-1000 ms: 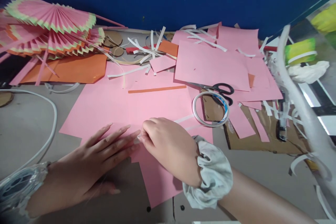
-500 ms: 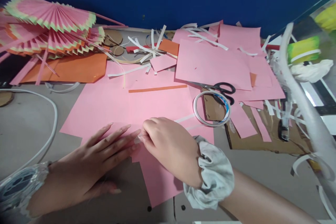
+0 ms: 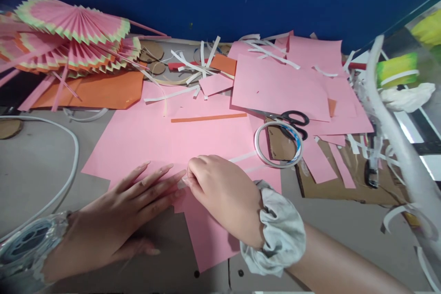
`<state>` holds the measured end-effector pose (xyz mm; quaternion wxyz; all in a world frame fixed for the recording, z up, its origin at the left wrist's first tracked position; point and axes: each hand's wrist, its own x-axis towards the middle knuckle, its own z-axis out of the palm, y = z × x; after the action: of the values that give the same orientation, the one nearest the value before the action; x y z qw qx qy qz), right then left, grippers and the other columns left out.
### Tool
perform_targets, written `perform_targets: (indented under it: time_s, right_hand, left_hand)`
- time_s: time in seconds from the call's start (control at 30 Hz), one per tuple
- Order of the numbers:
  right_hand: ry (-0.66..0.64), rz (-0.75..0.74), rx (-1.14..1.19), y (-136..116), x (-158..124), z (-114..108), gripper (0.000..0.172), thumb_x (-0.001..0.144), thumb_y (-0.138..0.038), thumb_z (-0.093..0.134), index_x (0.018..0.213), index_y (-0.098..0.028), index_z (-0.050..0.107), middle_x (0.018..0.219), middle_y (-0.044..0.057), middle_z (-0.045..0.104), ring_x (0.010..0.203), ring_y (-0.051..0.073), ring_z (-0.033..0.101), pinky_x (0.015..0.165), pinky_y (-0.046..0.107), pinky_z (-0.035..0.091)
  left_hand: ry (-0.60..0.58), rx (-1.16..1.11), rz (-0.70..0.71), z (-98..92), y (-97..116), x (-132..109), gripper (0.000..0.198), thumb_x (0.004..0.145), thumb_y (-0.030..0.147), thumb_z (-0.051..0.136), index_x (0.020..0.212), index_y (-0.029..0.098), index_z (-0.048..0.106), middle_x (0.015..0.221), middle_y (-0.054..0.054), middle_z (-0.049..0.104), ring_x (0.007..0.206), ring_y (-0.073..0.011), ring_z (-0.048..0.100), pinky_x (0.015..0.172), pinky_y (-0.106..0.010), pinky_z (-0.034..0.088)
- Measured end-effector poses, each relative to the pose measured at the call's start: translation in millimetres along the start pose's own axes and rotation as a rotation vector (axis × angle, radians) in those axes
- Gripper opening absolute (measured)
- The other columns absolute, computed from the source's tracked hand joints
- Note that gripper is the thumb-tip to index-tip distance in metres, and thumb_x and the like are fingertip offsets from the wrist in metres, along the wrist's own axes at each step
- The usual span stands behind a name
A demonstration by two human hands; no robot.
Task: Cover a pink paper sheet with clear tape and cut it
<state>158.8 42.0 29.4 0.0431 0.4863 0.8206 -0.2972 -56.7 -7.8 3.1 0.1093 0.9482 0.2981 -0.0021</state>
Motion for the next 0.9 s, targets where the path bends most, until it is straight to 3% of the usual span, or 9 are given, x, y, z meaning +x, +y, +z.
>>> perform_targets:
  time_s: [0.3,0.47,0.9]
  right_hand:
    - [-0.057,-0.059,0.024,4,2,-5,0.016,0.085,-0.014,0.045,0.070,-0.019,0.048,0.074,0.000,0.056,0.069,0.013,0.049,0.063,0.026,0.036]
    - [-0.012,-0.105,0.065,8,0,-6,0.015,0.084,-0.013,0.045,0.070,-0.019,0.047,0.072,-0.002,0.055,0.067,0.012,0.047,0.062,0.025,0.035]
    - [-0.021,-0.075,0.098,9,-1,-6,0.016,0.083,-0.012,0.045,0.069,-0.020,0.047,0.073,-0.002,0.056,0.067,0.011,0.048,0.062,0.025,0.035]
  left_hand:
    - [-0.023,-0.022,0.012,1.6,-2,-1,0.069,0.088,0.062,0.027,0.142,0.019,0.028,0.148,-0.005,0.030,0.138,-0.0249,0.014,0.110,-0.041,-0.010]
    - [-0.044,-0.034,0.006,2.1,-3,-1,0.070,0.088,0.062,0.025,0.144,0.021,0.020,0.149,-0.005,0.026,0.138,-0.0246,0.013,0.111,-0.042,-0.006]
    - [0.002,-0.002,0.024,3.8,-3,-1,0.073,0.085,0.066,0.028,0.142,0.021,0.027,0.148,-0.005,0.029,0.137,-0.0256,0.019,0.111,-0.040,-0.007]
